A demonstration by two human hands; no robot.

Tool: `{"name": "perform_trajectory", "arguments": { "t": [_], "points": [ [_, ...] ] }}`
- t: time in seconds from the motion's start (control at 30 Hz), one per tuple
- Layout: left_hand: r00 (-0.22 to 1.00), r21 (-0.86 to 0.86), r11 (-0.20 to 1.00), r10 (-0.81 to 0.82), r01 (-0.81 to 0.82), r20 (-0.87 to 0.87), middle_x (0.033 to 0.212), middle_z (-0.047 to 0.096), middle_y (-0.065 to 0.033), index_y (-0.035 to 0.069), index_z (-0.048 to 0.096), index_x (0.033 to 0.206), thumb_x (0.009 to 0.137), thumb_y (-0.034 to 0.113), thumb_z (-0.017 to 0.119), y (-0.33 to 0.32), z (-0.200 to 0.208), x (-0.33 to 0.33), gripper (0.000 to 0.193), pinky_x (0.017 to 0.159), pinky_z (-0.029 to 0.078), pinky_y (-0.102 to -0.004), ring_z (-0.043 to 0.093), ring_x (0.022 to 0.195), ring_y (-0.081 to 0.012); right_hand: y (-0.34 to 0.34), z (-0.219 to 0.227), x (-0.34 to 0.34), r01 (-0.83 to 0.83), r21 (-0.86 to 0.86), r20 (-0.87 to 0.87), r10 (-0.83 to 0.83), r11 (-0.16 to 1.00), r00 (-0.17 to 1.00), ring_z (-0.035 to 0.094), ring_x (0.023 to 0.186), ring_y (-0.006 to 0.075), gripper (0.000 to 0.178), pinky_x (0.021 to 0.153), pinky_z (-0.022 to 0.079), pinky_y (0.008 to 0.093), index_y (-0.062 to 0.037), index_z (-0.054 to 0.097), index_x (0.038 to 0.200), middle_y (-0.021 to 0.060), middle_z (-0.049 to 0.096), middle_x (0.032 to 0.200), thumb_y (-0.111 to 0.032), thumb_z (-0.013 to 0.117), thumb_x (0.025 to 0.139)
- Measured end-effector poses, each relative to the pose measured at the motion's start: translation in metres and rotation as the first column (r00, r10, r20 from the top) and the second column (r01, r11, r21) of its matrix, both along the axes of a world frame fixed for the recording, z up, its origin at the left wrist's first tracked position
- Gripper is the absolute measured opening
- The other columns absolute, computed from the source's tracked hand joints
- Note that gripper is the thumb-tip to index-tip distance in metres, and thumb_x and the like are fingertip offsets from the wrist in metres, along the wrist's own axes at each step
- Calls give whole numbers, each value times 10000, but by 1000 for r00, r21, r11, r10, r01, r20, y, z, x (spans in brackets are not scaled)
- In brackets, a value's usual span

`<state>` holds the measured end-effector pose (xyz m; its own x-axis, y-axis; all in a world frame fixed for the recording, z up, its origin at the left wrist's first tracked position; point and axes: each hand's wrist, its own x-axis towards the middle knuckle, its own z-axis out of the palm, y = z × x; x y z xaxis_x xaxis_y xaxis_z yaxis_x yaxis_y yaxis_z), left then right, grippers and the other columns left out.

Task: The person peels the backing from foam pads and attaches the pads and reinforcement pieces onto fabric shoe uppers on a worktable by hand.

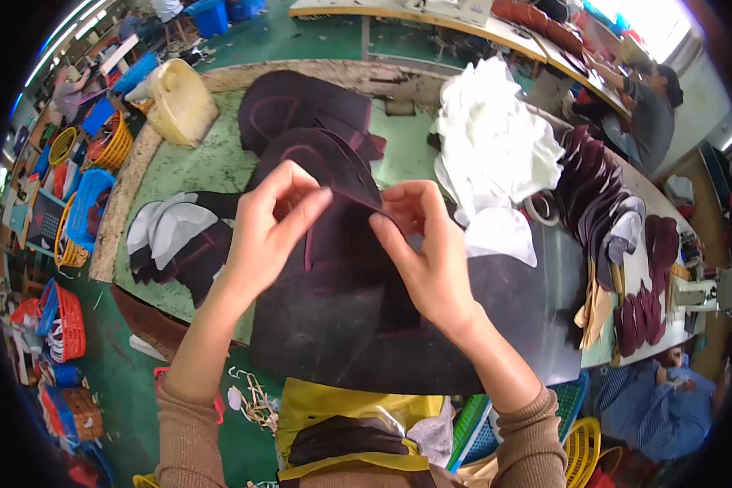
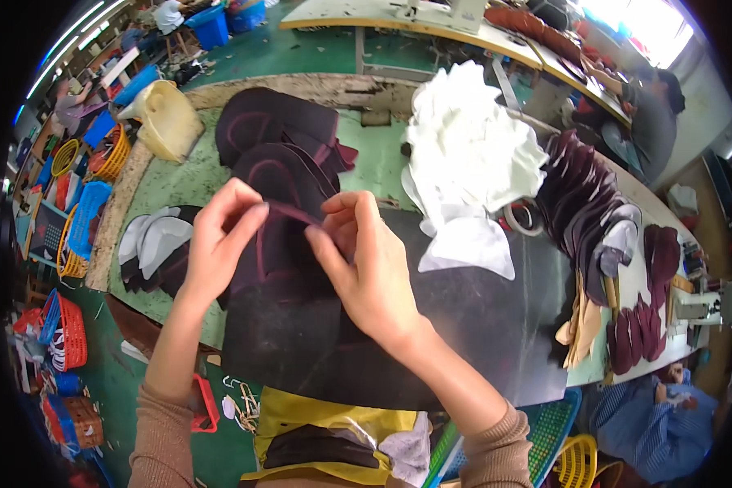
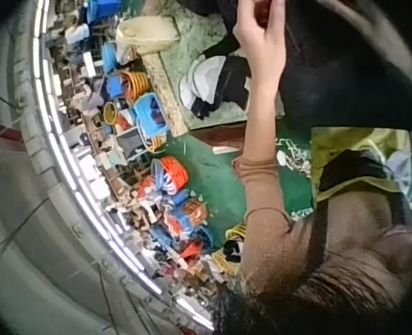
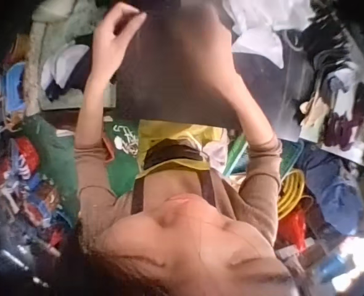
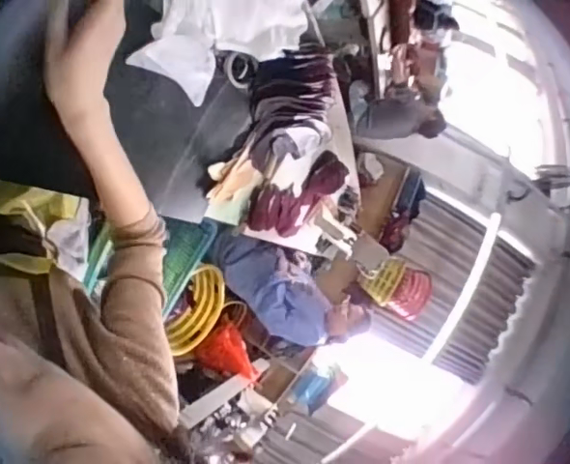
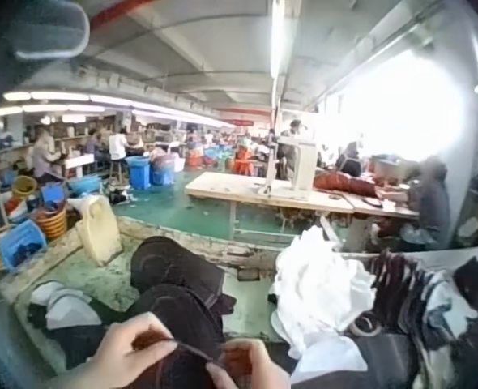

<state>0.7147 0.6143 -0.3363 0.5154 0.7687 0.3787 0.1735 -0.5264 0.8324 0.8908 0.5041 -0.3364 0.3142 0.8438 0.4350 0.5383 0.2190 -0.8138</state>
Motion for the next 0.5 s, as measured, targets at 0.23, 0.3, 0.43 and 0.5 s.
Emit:
{"name": "perform_trajectory", "arguments": {
  "t": [0.23, 0.3, 0.43, 0.5],
  "points": [
    [809, -776, 234, -224, 586, 543, 859, 573, 83, 30, 643, 931, 1026, 206, 605, -88, -25, 14, 204, 724, 417, -185, 493, 829, 15, -92, -7, 21, -455, -99, -879, 137, 885, 456, 507, 778, 5, 175, 715, 422, 181, -32, 672, 907, -64, 621, 838, -166, 622, 1009],
    [816, -761, 307, -310, 571, 488, 869, 574, 86, 19, 642, 931, 1030, 213, 599, -89, -58, 14, 222, 727, 425, -192, 495, 835, 14, -109, -33, 26, -440, -197, -885, 34, 876, 464, 502, 806, 1, 177, 730, 421, 184, -45, 685, 911, -79, 613, 847, -171, 616, 1014],
    [948, -503, 827, -316, 250, -49, 988, 620, 36, 21, 627, 1090, 988, 123, 644, -84, -104, 4, 145, 758, 451, -202, 535, 826, -10, -132, -66, 49, -226, -503, -450, -29, 834, 893, 598, 849, 62, 233, 740, 492, 235, 19, 634, 1163, 24, 685, 982, -141, 629, 994],
    [967, 272, 959, -10, 82, -256, 1134, 640, -72, 67, 630, 1149, 846, 62, 734, -89, -81, 17, 320, 834, 496, -319, 616, 986, -226, -140, -71, 66, -152, -560, -287, -19, 814, 958, 633, 861, 102, 317, 757, 511, 263, -1, 584, 1250, 80, 689, 1035, -79, 652, 951]
  ]
}}
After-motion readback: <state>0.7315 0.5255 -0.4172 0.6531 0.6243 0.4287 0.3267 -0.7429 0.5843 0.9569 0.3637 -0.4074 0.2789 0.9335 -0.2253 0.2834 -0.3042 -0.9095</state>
